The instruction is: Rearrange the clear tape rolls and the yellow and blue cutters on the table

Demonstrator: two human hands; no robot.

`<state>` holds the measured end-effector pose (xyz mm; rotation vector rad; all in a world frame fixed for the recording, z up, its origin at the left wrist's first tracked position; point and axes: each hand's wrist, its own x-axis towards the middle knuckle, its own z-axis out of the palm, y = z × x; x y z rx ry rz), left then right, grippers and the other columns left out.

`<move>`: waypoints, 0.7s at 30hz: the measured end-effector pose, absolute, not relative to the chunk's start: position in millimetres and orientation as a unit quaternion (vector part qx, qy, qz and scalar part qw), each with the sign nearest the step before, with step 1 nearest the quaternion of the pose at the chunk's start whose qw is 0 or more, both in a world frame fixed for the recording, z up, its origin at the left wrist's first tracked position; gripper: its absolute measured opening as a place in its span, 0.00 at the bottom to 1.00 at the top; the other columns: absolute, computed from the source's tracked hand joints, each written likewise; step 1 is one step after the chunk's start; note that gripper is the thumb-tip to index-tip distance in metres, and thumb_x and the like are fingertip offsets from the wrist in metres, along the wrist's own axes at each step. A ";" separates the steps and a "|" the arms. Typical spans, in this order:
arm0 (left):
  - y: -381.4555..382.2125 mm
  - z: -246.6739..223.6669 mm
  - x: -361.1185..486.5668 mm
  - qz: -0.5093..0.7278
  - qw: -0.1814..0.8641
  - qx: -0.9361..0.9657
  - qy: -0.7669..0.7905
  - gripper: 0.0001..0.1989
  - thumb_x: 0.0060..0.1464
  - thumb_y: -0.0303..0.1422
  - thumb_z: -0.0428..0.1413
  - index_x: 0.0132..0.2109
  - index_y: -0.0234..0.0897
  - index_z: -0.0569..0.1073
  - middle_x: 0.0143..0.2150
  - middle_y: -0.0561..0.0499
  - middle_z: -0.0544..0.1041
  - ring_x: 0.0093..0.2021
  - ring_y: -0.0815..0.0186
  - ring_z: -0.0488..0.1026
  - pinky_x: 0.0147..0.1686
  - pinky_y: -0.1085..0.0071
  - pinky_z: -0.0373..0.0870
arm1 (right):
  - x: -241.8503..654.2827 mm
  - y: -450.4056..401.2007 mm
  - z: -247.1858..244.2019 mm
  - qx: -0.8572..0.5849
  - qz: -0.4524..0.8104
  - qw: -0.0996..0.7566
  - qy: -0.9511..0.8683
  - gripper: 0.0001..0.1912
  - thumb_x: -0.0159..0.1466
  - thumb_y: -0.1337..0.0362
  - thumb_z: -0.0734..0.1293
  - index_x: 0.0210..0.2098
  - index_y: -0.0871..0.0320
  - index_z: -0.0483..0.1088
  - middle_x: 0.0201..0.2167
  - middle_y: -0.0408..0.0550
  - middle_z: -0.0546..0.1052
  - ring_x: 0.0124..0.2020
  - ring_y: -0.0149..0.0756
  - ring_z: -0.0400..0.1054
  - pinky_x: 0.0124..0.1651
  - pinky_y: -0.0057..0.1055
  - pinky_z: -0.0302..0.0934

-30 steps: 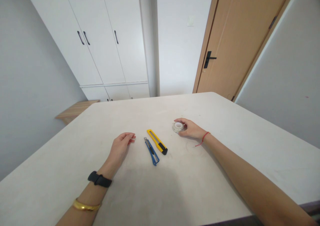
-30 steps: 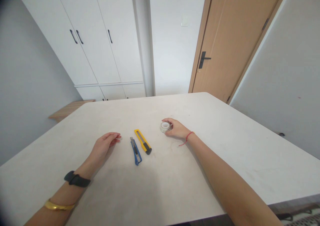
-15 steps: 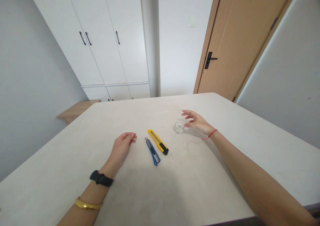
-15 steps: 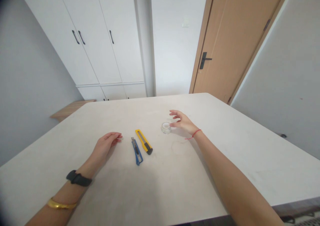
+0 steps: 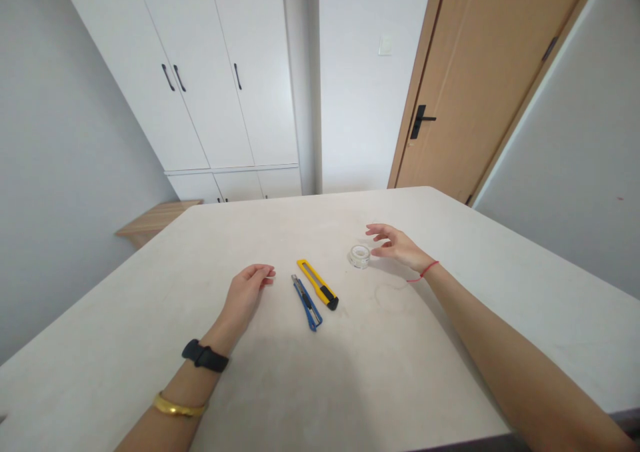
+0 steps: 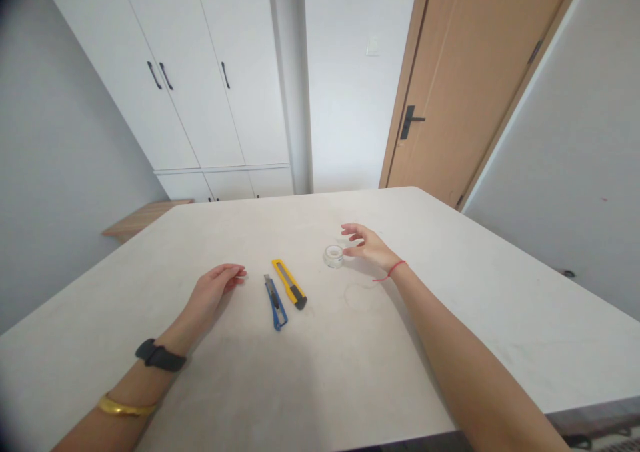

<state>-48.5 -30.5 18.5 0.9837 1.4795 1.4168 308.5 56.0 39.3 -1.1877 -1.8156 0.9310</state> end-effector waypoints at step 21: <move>-37.1 18.1 -44.0 0.454 0.258 0.578 0.628 0.16 0.51 0.43 0.53 0.37 0.36 0.76 0.38 0.44 0.80 0.39 0.58 0.76 0.44 0.60 0.70 | 195.3 -40.4 23.1 -0.286 0.136 0.200 -0.927 0.29 0.65 0.66 0.59 0.64 0.65 0.56 0.65 0.61 0.59 0.66 0.44 0.52 0.66 0.44 0.49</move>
